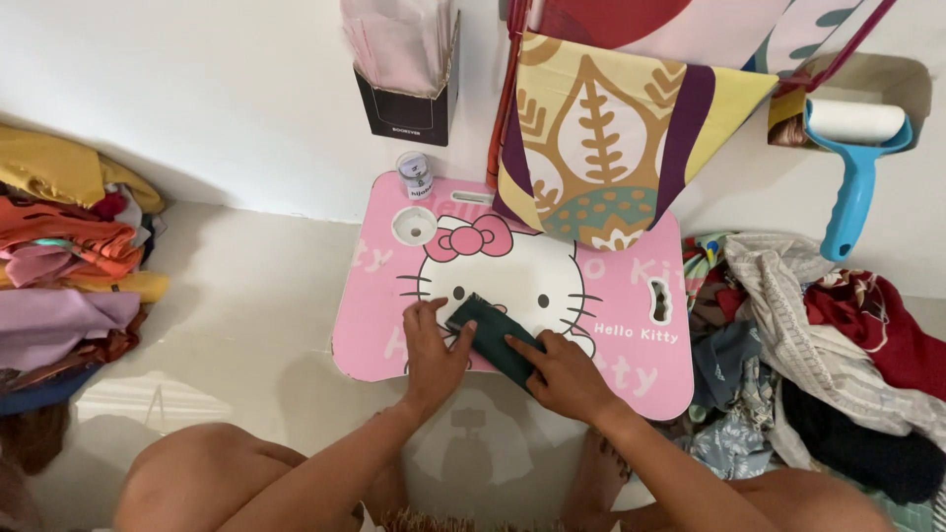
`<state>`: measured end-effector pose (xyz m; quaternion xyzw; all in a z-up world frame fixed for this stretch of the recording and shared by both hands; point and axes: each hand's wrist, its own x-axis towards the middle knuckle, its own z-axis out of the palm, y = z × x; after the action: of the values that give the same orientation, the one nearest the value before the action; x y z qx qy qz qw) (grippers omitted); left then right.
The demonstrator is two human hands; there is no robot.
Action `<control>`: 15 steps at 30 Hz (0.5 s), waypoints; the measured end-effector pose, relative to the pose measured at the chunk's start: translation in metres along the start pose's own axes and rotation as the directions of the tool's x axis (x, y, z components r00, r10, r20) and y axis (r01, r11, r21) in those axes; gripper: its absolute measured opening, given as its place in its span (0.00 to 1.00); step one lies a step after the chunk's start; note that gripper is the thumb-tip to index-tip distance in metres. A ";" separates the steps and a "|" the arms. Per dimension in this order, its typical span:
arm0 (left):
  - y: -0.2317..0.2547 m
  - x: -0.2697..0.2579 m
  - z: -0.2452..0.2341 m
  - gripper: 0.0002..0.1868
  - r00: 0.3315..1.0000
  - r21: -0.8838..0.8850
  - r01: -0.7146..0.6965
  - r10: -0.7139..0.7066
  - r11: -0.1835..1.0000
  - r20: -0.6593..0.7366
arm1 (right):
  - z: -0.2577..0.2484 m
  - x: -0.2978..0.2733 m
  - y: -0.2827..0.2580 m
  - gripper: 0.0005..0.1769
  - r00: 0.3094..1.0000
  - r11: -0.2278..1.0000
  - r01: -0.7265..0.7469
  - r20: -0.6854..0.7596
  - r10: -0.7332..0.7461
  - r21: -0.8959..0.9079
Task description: Using a lint roller to remove debris from small pieces of cloth and organizing them on a small table.
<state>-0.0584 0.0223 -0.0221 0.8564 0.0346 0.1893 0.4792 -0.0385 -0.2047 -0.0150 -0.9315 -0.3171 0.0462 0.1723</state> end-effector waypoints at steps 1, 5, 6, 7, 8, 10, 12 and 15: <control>0.001 -0.020 0.005 0.28 1.000 0.002 0.003 -0.003 1.000 0.001 | 0.001 -0.003 -0.004 0.34 1.000 1.000 0.000 0.003 0.000 0.003; -0.011 -0.085 0.029 0.23 0.899 -0.169 0.429 -0.401 0.887 0.179 | 0.006 -0.005 -0.013 0.35 0.996 0.996 -0.075 0.044 0.073 0.043; -0.017 -0.103 0.035 0.26 0.809 -0.198 0.570 -0.502 0.798 0.305 | 0.009 -0.007 -0.015 0.35 0.995 0.995 -0.083 0.058 0.080 0.050; -0.026 -0.108 0.040 0.26 0.805 -0.195 0.575 -0.507 0.795 0.308 | 0.013 -0.010 -0.018 0.35 0.995 0.995 -0.086 0.063 0.082 0.054; -0.036 -0.109 0.046 0.32 0.726 -0.237 0.668 -0.546 0.706 0.419 | 0.015 -0.011 -0.020 0.36 0.997 0.994 -0.076 0.028 0.074 0.081; -0.033 -0.099 0.042 0.39 0.637 -0.265 0.752 -0.564 0.603 0.525 | 0.018 -0.011 -0.025 0.36 0.998 0.992 -0.062 -0.007 0.063 0.107; -0.007 -0.074 0.022 0.25 0.489 -0.431 0.871 -0.507 0.237 0.710 | 0.020 -0.011 -0.029 0.37 0.996 0.994 -0.073 0.055 0.069 0.085; -0.014 -0.069 0.024 0.17 0.470 -0.522 0.853 -0.471 0.023 0.746 | 0.016 -0.013 -0.034 0.35 0.989 0.985 -0.133 0.081 0.125 0.107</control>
<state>-0.1121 -0.0058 -0.0650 0.3662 0.2486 -0.2421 0.8634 -0.0709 -0.1828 -0.0185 -0.9366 -0.2593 0.1096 0.2089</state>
